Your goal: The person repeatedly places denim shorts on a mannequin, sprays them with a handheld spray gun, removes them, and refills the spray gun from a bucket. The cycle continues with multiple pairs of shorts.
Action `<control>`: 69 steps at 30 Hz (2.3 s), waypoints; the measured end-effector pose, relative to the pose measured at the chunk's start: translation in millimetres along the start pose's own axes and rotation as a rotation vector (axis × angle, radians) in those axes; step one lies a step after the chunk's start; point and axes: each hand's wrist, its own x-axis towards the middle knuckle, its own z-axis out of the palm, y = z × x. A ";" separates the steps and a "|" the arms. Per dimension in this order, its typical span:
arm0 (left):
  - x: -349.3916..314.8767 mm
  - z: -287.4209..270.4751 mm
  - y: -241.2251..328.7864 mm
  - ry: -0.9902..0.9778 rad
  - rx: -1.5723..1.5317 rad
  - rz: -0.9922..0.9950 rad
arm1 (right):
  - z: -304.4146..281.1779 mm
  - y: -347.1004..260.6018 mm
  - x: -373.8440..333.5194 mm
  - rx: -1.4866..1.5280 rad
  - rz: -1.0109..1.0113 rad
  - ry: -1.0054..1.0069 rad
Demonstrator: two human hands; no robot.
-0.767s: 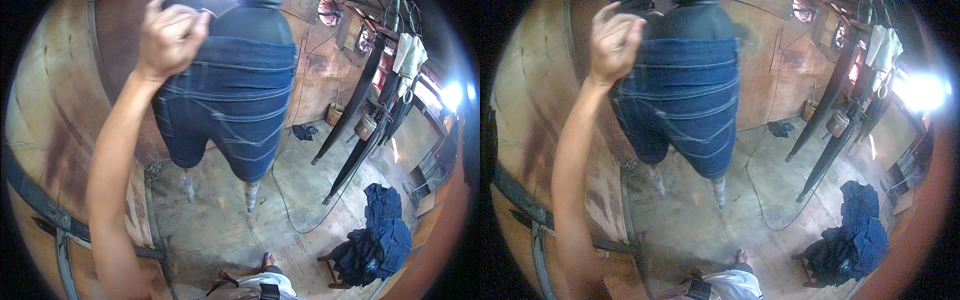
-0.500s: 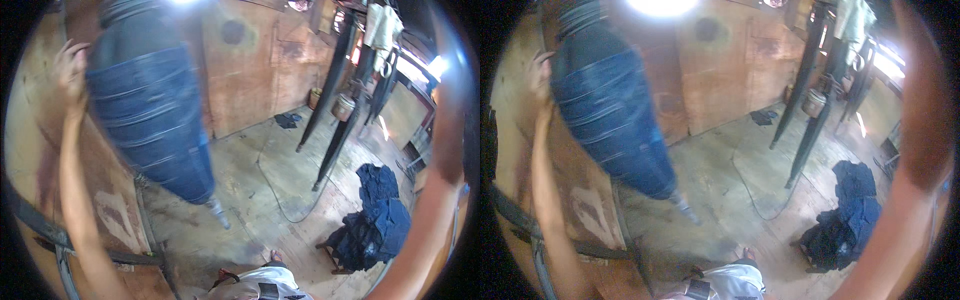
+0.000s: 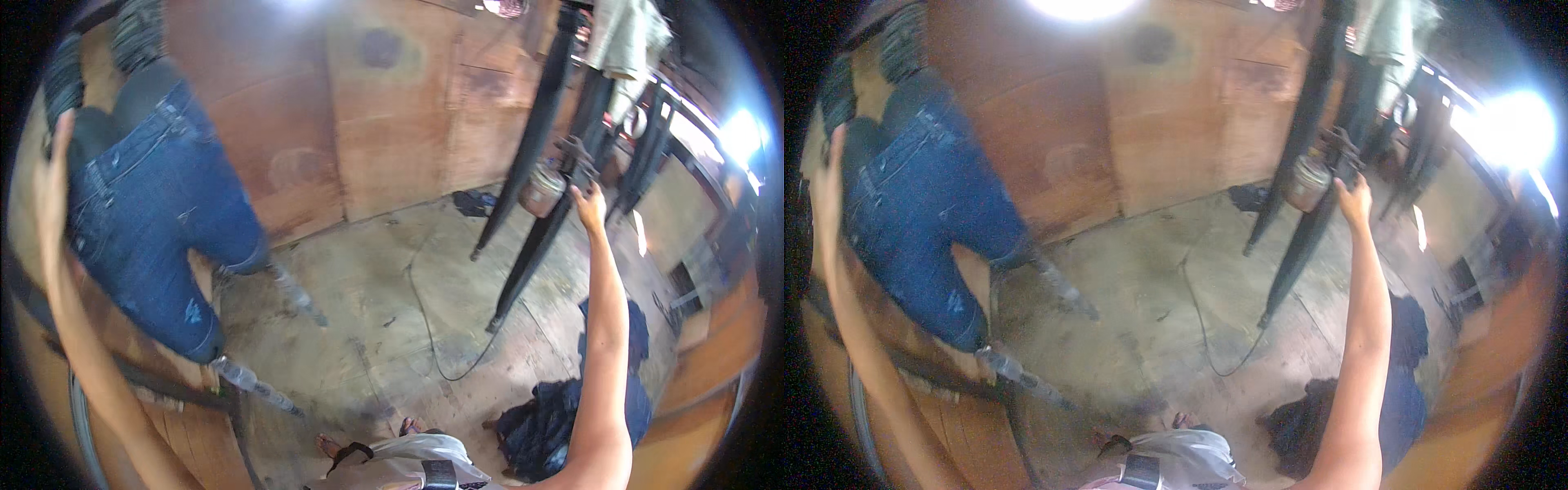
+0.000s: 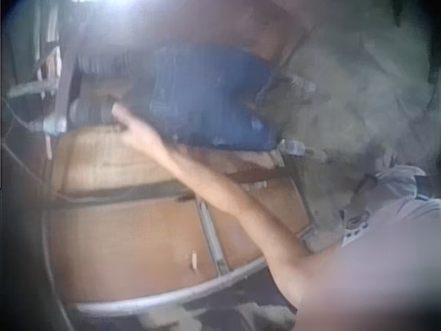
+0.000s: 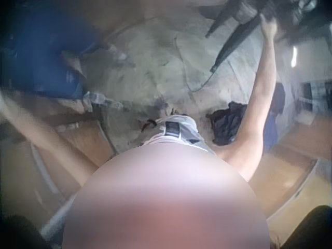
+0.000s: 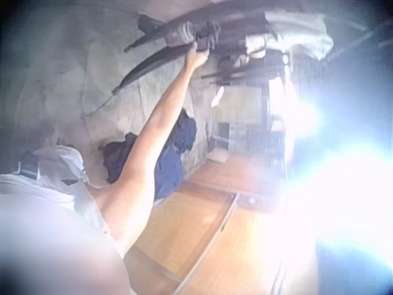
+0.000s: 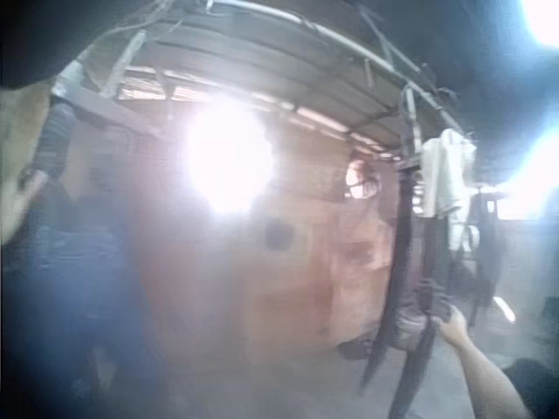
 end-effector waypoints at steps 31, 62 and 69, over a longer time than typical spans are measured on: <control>28.3 -70.0 22.7 -0.106 -0.221 -0.523 | -141.9 -151.0 -128.3 0.674 0.113 -0.355; 99.8 -58.0 54.7 -0.173 -0.141 -0.387 | -215.2 -454.7 -302.0 0.987 -0.018 -0.747; 88.5 -57.2 17.9 -0.216 -0.343 -0.338 | -229.0 -439.9 -311.7 1.144 -0.023 -0.541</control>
